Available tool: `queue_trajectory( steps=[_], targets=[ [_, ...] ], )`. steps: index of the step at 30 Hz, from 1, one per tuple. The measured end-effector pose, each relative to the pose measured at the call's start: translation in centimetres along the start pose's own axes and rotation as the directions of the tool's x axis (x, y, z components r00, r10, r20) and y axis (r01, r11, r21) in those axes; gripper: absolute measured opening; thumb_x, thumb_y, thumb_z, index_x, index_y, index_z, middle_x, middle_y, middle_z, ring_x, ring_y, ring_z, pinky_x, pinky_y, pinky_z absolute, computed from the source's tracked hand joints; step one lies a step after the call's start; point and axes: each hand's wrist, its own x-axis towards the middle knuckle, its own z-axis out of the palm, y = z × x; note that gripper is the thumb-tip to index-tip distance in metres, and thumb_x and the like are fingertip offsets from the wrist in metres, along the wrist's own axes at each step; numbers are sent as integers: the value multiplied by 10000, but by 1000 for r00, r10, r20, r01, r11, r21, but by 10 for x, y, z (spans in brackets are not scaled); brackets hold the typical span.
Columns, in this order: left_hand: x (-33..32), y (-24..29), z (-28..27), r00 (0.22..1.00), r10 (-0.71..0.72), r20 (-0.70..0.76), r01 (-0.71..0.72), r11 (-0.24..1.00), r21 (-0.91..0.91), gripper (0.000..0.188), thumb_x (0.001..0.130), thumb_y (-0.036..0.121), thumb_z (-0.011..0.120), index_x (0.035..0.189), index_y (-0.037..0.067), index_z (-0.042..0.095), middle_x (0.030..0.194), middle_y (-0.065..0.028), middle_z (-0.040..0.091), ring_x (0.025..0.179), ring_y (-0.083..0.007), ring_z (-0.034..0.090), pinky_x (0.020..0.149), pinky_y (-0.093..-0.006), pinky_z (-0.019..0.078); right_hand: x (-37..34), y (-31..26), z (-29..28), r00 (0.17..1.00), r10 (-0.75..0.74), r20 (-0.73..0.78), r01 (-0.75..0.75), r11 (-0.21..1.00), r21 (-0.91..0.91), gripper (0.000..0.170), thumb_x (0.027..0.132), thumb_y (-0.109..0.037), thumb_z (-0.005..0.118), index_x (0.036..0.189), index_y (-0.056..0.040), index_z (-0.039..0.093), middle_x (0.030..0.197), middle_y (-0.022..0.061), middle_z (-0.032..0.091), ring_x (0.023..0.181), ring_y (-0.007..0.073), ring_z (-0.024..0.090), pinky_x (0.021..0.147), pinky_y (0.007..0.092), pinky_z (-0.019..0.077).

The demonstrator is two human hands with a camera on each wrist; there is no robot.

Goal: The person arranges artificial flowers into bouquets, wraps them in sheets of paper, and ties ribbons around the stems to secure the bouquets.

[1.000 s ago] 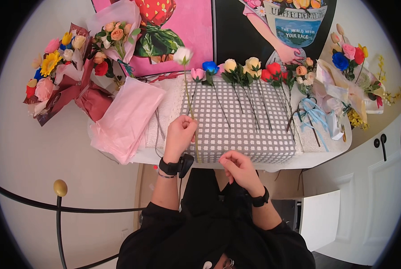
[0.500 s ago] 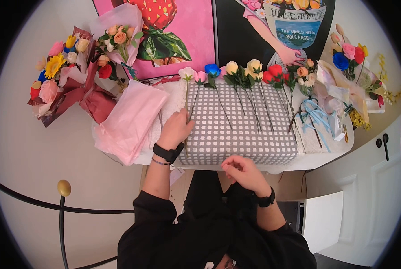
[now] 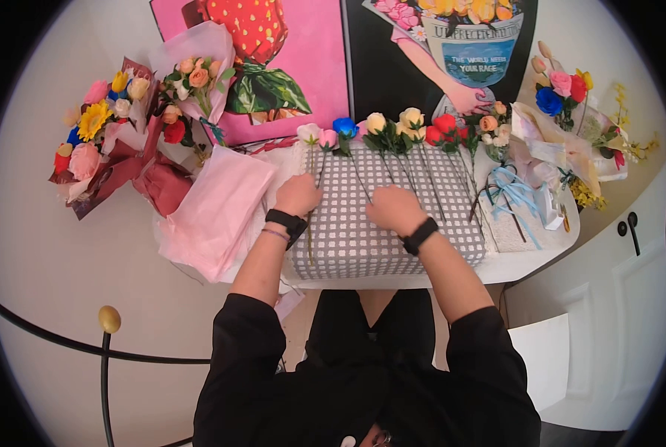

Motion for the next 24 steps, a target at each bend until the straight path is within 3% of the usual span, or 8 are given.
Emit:
queue_trajectory(
  steps=[3, 6, 10, 12, 15, 19, 21, 24],
  targets=[
    [11, -13, -1, 982, -37, 183, 80, 969, -232, 403, 751, 341, 683, 922, -24, 681, 965, -282, 685, 916, -452, 663, 836, -488, 528, 18, 5, 13, 992, -17, 125, 14, 1000, 22, 252, 815, -220, 580, 898, -23, 713, 954, 225, 703, 919, 388, 678, 825, 487, 541],
    [6, -14, 4, 998, 47, -33, -52, 985, -165, 586, 762, 307, 712, 1176, -30, 471, 979, -278, 678, 909, -460, 654, 809, -483, 523, 30, 12, 24, 983, -42, 181, 26, 995, 91, 280, 808, -217, 586, 910, 12, 710, 964, 248, 696, 940, 402, 671, 839, 481, 534],
    [14, -13, 13, 994, 105, -40, -110, 983, -150, 356, 756, 261, 715, 984, 13, 601, 876, -248, 686, 846, -423, 665, 760, -472, 526, 24, 13, 20, 988, -30, 152, 2, 984, 181, 291, 798, -206, 589, 901, 43, 699, 937, 273, 685, 930, 421, 665, 827, 480, 532],
    [20, -19, 17, 995, 99, -19, -101, 980, -172, 288, 745, 247, 719, 902, 18, 643, 830, -238, 687, 822, -410, 669, 745, -467, 527, 19, 13, 22, 999, -43, 10, 37, 945, 324, 294, 790, -191, 591, 883, 70, 687, 900, 301, 668, 913, 424, 662, 818, 481, 530],
    [28, -22, 14, 998, 27, 56, -8, 950, -313, 251, 733, 243, 712, 754, -3, 668, 742, -229, 674, 776, -395, 673, 738, -455, 532, -2, 12, 15, 997, -61, -51, 77, 885, 458, 221, 803, -167, 597, 837, 45, 651, 795, 249, 662, 782, 412, 651, 729, 470, 517],
    [36, -15, 19, 990, -6, 142, 49, 952, -303, 322, 722, 328, 699, 836, 29, 740, 828, -200, 700, 846, -348, 679, 770, -452, 534, -42, 14, 10, 994, -1, -112, 71, 780, 622, 188, 837, -167, 613, 792, 15, 592, 706, 182, 636, 645, 357, 618, 615, 428, 481],
    [23, 9, 10, 995, -51, -89, 42, 994, -98, 331, 732, 359, 685, 848, 59, 763, 1023, -206, 670, 1034, -366, 613, 858, -505, 499, -64, 14, 5, 995, 49, -83, 21, 734, 679, 196, 848, -168, 618, 790, 16, 586, 685, 170, 628, 622, 320, 612, 595, 406, 473],
    [20, 29, 7, 994, -18, -109, 6, 994, -113, 324, 740, 364, 678, 841, 69, 766, 1133, -220, 610, 1138, -399, 531, 915, -540, 461, -88, 21, 5, 987, 145, -69, -48, 675, 736, 195, 869, -157, 622, 793, 16, 575, 635, 138, 607, 570, 240, 586, 554, 360, 450]
  ],
)
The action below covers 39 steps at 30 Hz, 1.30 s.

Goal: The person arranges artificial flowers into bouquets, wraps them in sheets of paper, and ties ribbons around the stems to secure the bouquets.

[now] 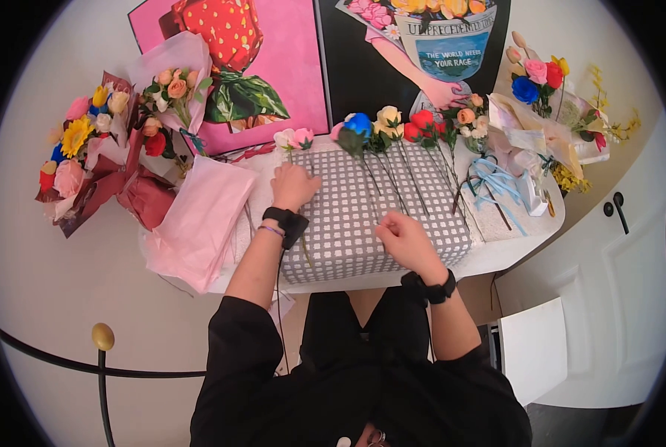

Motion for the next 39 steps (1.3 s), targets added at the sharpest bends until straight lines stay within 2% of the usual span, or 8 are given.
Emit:
queue_trajectory(
  steps=[5, 7, 9, 18, 23, 26, 34, 39],
  targets=[
    [14, 22, 25, 989, 125, 75, -117, 988, -98, 337, 756, 355, 673, 845, 40, 755, 1131, -218, 629, 1081, -383, 583, 898, -536, 472, -16, 6, -8, 994, 31, -103, -24, 997, 73, 160, 904, -115, 614, 810, 1, 555, 567, 76, 574, 496, 117, 504, 487, 304, 381],
    [9, 35, 33, 956, 231, -181, -229, 973, 31, 364, 776, 346, 655, 826, -5, 736, 959, -247, 686, 875, -412, 652, 818, -524, 511, -18, 6, -9, 995, 27, -98, -22, 998, 52, 161, 902, -116, 617, 811, 1, 554, 565, 75, 574, 495, 119, 502, 487, 307, 380],
    [8, 42, 38, 977, 175, -119, -173, 985, 21, 369, 794, 350, 650, 845, -5, 735, 961, -253, 685, 889, -415, 652, 831, -519, 510, -19, 5, -9, 995, 22, -94, -19, 999, 30, 163, 900, -118, 620, 811, 1, 553, 564, 74, 574, 495, 121, 500, 487, 309, 379],
    [-22, 19, 9, 996, 75, -41, -80, 989, -124, 398, 877, 329, 622, 1053, -28, 621, 1059, -281, 613, 1019, -441, 606, 898, -494, 488, 1, -13, 11, 991, -126, -35, 118, 976, -185, 143, 888, -119, 621, 825, 1, 573, 646, 191, 627, 579, 350, 624, 554, 425, 467],
    [-46, -14, -14, 994, -107, 7, 107, 993, -49, 432, 850, 353, 638, 1054, -27, 606, 890, -252, 700, 840, -420, 681, 777, -479, 538, 55, -25, 36, 962, -268, 59, 268, 869, -415, 134, 861, -115, 583, 837, 17, 592, 739, 259, 646, 727, 455, 641, 679, 526, 508],
    [-50, -30, -15, 974, -116, 192, 128, 990, -53, 417, 846, 367, 630, 1012, -12, 677, 980, -251, 696, 940, -410, 673, 827, -483, 533, 92, -20, 61, 960, -270, 80, 272, 815, -512, 157, 830, -109, 586, 827, 45, 613, 755, 285, 645, 749, 466, 642, 715, 520, 528],
    [-55, -45, -11, 987, -78, 140, 111, 963, -246, 342, 831, 355, 639, 897, 33, 736, 896, -233, 703, 898, -389, 683, 820, -463, 534, 92, -20, 79, 979, -170, 114, 205, 797, -569, 340, 859, -259, 649, 816, 78, 647, 808, 310, 657, 796, 462, 656, 759, 512, 535],
    [-54, -46, -2, 993, -29, 114, 53, 976, -212, 327, 830, 337, 632, 858, 24, 724, 880, -244, 697, 881, -398, 680, 815, -478, 529, 52, -41, 57, 971, -108, 211, 192, 883, -429, 326, 864, -330, 659, 804, -10, 659, 692, 209, 659, 707, 399, 657, 676, 461, 522]
  ],
)
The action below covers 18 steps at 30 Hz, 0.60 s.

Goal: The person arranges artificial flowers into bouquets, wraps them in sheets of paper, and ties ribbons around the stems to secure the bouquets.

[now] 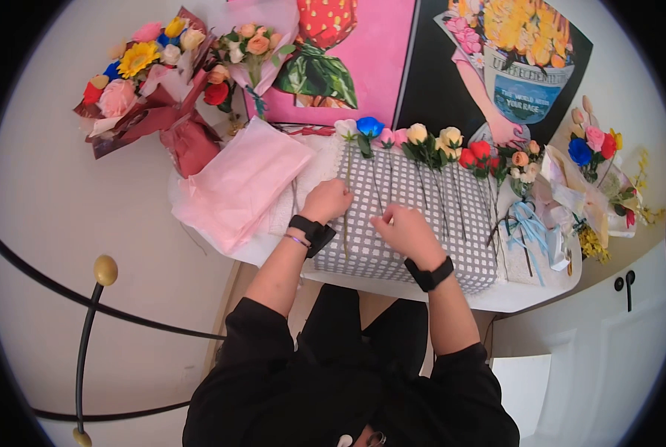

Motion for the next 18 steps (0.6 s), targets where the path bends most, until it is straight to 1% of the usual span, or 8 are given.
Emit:
queue_trajectory(
  steps=[4, 6, 7, 9, 10, 13, 14, 18],
  targets=[
    [2, 5, -1, 999, 50, -11, -50, 998, -22, 360, 829, 348, 638, 837, -3, 714, 868, -255, 690, 871, -411, 675, 800, -489, 524, -45, 6, -13, 1000, 1, 8, -1, 998, 65, 298, 870, -321, 653, 808, -29, 660, 665, 198, 650, 682, 393, 652, 670, 458, 518],
    [-7, 8, -9, 990, 100, -101, -107, 992, -66, 371, 841, 352, 670, 924, -10, 674, 869, -243, 687, 872, -414, 664, 772, -485, 514, -69, 16, -18, 999, -32, 38, 27, 994, 108, 279, 878, -321, 679, 869, -42, 669, 625, 106, 633, 584, 264, 631, 562, 361, 479],
    [-7, 4, -10, 982, 116, -149, -114, 993, 17, 351, 853, 314, 677, 1005, 0, 634, 902, -236, 678, 898, -416, 651, 771, -480, 503, -82, 23, -22, 1000, 12, 0, -12, 996, 94, 279, 878, -321, 679, 869, -42, 669, 625, 106, 633, 584, 264, 631, 562, 361, 479],
    [-20, 5, -27, 955, 195, -223, -190, 981, 45, 339, 855, 261, 681, 1030, -16, 594, 937, -231, 656, 890, -403, 633, 758, -469, 495, -106, 36, -31, 1000, 19, 8, -20, 966, 260, 257, 891, -295, 674, 877, -39, 664, 596, 91, 601, 533, 225, 580, 526, 346, 440],
    [-24, 2, -34, 965, 174, -194, -175, 984, 11, 334, 858, 250, 679, 1039, -17, 592, 899, -214, 642, 843, -381, 625, 731, -452, 491, -119, 41, -39, 995, 95, 10, -94, 950, 297, 227, 911, -254, 661, 864, -32, 650, 558, 39, 546, 503, 127, 502, 495, 308, 387],
    [-45, 6, -43, 970, 185, -155, -186, 982, 6, 284, 868, 216, 672, 1023, -9, 592, 745, -168, 628, 696, -337, 627, 627, -428, 482, -158, 91, -28, 954, 295, -48, -238, 847, 475, 219, 900, -256, 664, 855, -43, 637, 574, 38, 555, 501, 124, 497, 512, 293, 399],
    [-52, 7, -41, 980, 157, -125, -157, 988, 16, 246, 869, 204, 678, 976, 1, 590, 680, -146, 619, 636, -311, 626, 594, -414, 481, -170, 90, -30, 917, 398, -38, -299, 746, 596, 196, 899, -202, 670, 810, -35, 618, 575, -20, 513, 529, 49, 427, 502, 257, 359],
    [-72, 7, -19, 996, 69, -59, -79, 981, -177, 226, 880, 177, 673, 802, -16, 583, 618, -78, 585, 565, -164, 536, 558, -318, 442, -202, 123, -13, 850, 509, -136, -268, 640, 720, 225, 898, -166, 674, 745, -19, 599, 596, -61, 487, 564, 15, 401, 495, 243, 337]
  ],
)
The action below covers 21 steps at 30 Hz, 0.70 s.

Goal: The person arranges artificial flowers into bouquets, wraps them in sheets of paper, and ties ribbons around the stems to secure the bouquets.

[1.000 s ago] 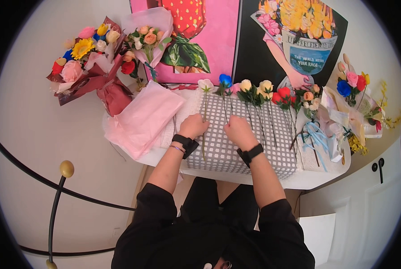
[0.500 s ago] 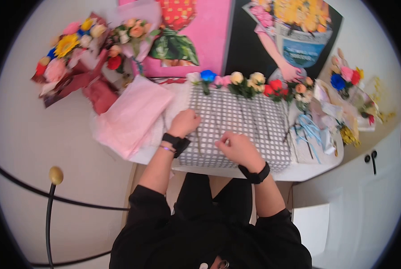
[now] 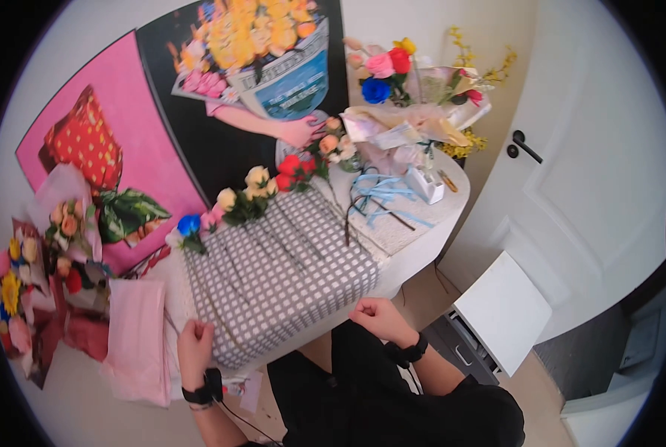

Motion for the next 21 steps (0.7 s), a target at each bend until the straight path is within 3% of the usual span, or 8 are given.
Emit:
queue_trajectory(
  steps=[4, 6, 11, 13, 15, 17, 18, 21],
  targets=[
    [-12, -12, 24, 995, 7, -104, -2, 999, 40, 215, 915, 166, 644, 801, -1, 573, 634, 12, 514, 601, -77, 452, 537, -260, 373, 3, -6, -13, 984, -67, -168, 72, 997, 28, 200, 906, -147, 670, 763, -25, 603, 599, -71, 481, 569, 6, 395, 501, 227, 323],
    [-16, -19, 29, 981, -112, -156, 66, 959, -274, 204, 943, 157, 621, 807, 12, 574, 654, 41, 503, 614, -56, 444, 554, -227, 359, 3, -23, -15, 984, -114, -134, 131, 984, 120, 167, 912, -125, 668, 788, -30, 608, 602, -84, 473, 564, -2, 389, 499, 212, 308],
    [-57, 96, 9, 994, 87, -63, -107, 858, -502, 139, 941, 106, 613, 848, 3, 602, 757, 6, 559, 665, -64, 486, 626, -206, 391, 13, -50, -1, 979, -194, 58, 175, 956, 233, 117, 915, -103, 668, 828, -39, 623, 631, -92, 498, 573, -13, 414, 504, 194, 314],
    [-74, 156, -6, 830, 553, 72, -401, 682, -612, 143, 936, 122, 625, 907, -18, 633, 789, -51, 604, 693, -130, 549, 660, -248, 435, 18, -52, 11, 983, -159, 97, 134, 966, 221, 130, 906, -122, 681, 825, -39, 625, 600, -92, 478, 546, -7, 400, 485, 206, 306],
    [-82, 199, -21, 537, 801, 263, -184, 415, -891, 225, 932, 183, 649, 952, -41, 651, 898, -121, 634, 774, -210, 597, 703, -296, 468, 21, -50, 24, 973, -201, 115, 199, 980, 29, 92, 909, -99, 682, 855, -41, 635, 656, -101, 518, 583, -18, 426, 509, 178, 314],
    [-80, 227, -16, 252, 947, 199, 61, 190, -980, 287, 904, 208, 694, 996, -58, 640, 1021, -171, 610, 858, -247, 602, 727, -321, 482, 18, -45, 34, 970, -179, 162, 177, 984, 30, 90, 899, -111, 694, 868, -42, 645, 655, -102, 521, 575, -21, 416, 499, 182, 307],
    [-82, 238, -18, 275, 942, 192, 55, 184, -981, 287, 904, 208, 694, 996, -58, 640, 1021, -171, 610, 858, -247, 602, 727, -321, 482, 15, -43, 38, 965, -183, 189, 181, 983, 31, 88, 897, -114, 696, 873, -44, 648, 652, -101, 519, 573, -22, 413, 499, 182, 306],
    [-89, 255, -16, 277, 944, 180, 386, 63, -921, 113, 920, 40, 614, 996, -45, 614, 977, -145, 599, 791, -205, 560, 734, -295, 448, 8, -34, 41, 957, -174, 232, 173, 985, 28, 88, 889, -122, 703, 882, -49, 656, 643, -97, 515, 570, -22, 409, 502, 181, 308]
  ],
)
